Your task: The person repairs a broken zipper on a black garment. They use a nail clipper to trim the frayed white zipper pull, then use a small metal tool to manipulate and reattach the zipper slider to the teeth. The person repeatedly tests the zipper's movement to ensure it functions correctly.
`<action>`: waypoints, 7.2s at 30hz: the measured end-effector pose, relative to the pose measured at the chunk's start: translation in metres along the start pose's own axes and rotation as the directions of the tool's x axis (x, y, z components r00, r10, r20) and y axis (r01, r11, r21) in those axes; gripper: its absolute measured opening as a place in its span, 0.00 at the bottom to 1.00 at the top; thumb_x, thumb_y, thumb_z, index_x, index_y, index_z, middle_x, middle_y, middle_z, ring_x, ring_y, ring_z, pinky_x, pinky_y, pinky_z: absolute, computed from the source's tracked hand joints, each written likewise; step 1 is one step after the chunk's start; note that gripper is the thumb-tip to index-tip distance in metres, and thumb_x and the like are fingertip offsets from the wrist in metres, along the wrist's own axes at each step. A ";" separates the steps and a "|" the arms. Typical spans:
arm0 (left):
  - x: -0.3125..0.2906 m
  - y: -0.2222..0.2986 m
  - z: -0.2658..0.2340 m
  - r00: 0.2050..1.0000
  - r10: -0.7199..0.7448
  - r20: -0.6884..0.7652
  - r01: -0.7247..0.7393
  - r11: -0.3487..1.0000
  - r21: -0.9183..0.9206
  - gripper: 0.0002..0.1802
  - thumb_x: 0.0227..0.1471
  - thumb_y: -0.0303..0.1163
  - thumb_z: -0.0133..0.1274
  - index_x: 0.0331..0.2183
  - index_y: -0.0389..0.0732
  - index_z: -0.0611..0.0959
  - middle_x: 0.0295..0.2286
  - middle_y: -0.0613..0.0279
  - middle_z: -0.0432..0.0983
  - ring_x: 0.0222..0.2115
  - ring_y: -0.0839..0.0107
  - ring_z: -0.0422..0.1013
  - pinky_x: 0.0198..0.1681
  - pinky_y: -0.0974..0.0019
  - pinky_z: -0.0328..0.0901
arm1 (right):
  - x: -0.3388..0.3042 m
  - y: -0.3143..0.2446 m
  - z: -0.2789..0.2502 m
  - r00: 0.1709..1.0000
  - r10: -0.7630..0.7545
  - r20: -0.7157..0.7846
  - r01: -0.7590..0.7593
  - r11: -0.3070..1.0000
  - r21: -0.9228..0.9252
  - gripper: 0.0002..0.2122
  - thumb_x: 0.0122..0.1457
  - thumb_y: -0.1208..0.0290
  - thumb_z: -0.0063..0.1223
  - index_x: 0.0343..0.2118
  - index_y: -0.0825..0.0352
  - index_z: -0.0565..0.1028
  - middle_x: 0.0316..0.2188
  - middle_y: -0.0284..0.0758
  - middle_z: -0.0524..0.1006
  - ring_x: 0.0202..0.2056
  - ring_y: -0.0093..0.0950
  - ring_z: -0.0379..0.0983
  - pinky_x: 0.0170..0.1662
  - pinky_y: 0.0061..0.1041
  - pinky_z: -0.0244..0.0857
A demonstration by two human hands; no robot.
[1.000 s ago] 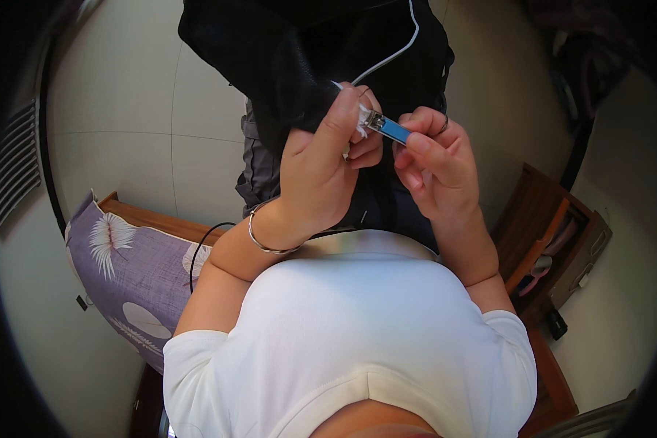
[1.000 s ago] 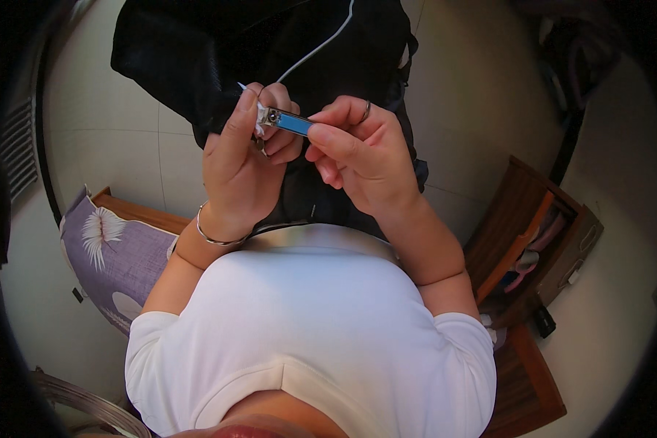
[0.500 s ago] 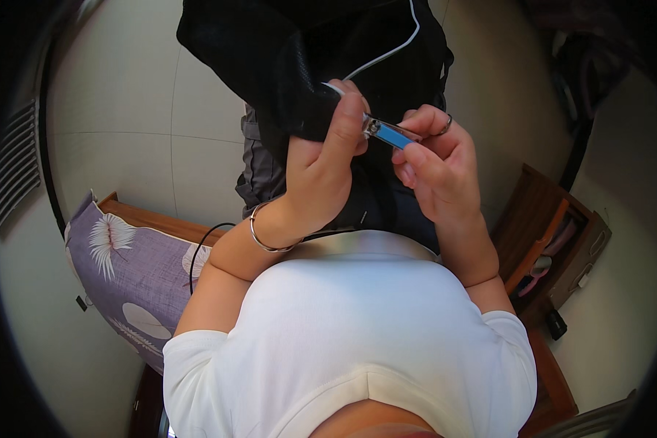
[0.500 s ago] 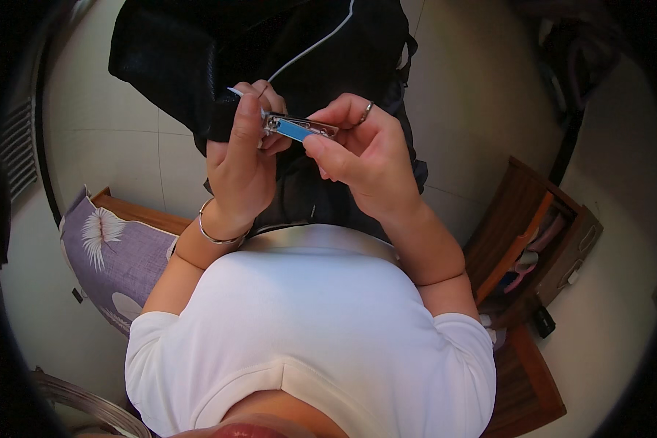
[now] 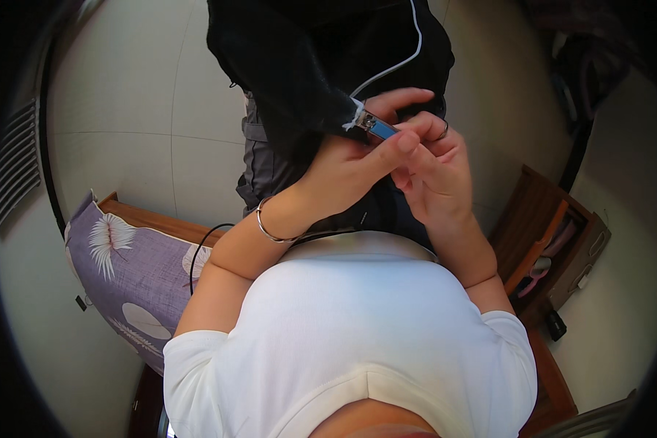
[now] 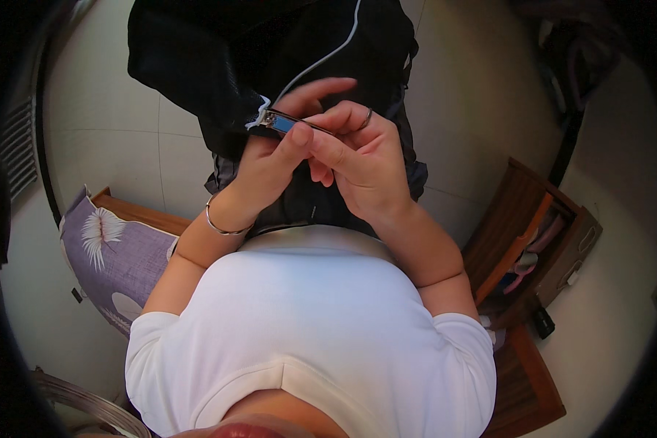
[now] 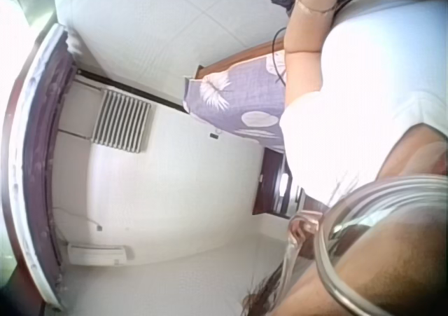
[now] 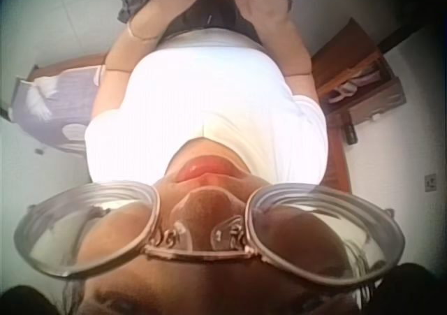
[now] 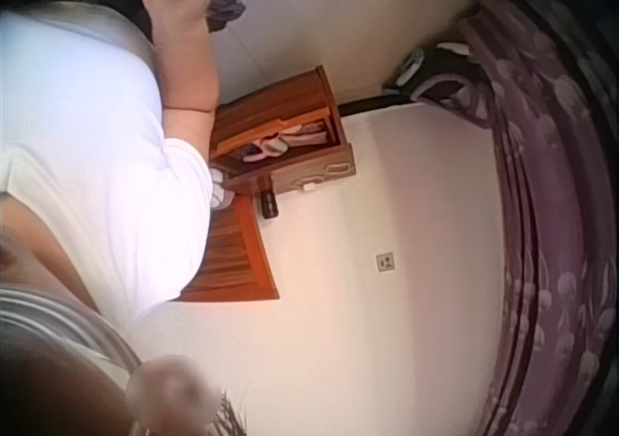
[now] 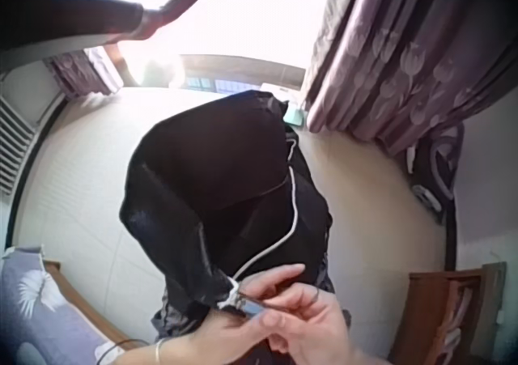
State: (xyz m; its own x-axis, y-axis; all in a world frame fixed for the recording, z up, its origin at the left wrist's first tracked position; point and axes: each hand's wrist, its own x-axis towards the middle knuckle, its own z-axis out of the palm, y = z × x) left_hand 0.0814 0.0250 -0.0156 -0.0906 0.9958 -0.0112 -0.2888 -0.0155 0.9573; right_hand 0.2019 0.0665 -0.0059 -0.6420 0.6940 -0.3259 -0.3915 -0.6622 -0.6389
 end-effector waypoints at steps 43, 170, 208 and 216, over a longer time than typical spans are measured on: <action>-0.002 -0.007 0.009 0.976 0.124 -0.182 -0.123 0.992 0.017 0.26 0.56 0.39 0.30 0.26 0.30 0.79 0.17 0.66 0.62 0.18 0.80 0.60 0.21 0.78 0.55 | -0.002 0.004 -0.002 0.984 0.163 0.078 -0.127 0.932 -0.340 0.17 0.57 0.64 0.40 0.14 0.65 0.65 0.10 0.25 0.62 0.13 0.12 0.55 0.15 0.10 0.47; -0.011 0.018 -0.017 0.966 -0.258 0.016 0.198 0.700 -0.686 0.07 0.50 0.34 0.45 0.29 0.40 0.69 0.20 0.72 0.59 0.19 0.85 0.52 0.19 0.82 0.46 | 0.007 -0.027 -0.013 0.973 0.036 0.229 -0.022 0.998 -0.067 0.16 0.50 0.69 0.38 0.07 0.62 0.56 0.06 0.26 0.55 0.07 0.16 0.50 0.10 0.14 0.42; -0.013 0.014 0.004 0.954 0.010 -0.300 -0.053 0.990 -0.134 0.04 0.47 0.25 0.49 0.25 0.34 0.76 0.19 0.71 0.60 0.15 0.86 0.51 0.17 0.82 0.45 | -0.021 -0.030 -0.026 0.971 -0.217 0.100 0.238 0.901 -0.362 0.21 0.56 0.56 0.33 0.39 0.72 0.68 0.21 0.30 0.67 0.28 0.21 0.65 0.31 0.16 0.57; -0.014 0.027 0.035 0.938 -0.271 -0.217 0.207 0.938 -0.278 0.05 0.48 0.25 0.47 0.25 0.34 0.76 0.19 0.74 0.61 0.14 0.88 0.49 0.15 0.82 0.41 | -0.020 -0.025 -0.025 0.801 -0.532 0.272 0.581 0.585 -0.566 0.13 0.44 0.73 0.56 0.35 0.67 0.72 0.32 0.33 0.66 0.26 0.18 0.63 0.27 0.15 0.59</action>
State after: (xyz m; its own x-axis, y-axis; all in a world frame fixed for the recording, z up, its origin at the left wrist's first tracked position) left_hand 0.1083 0.0140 0.0205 -0.2135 0.9187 -0.3324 -0.5546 0.1661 0.8153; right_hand 0.2409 0.0757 -0.0007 -0.4856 0.8319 0.2688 -0.2286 0.1759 -0.9575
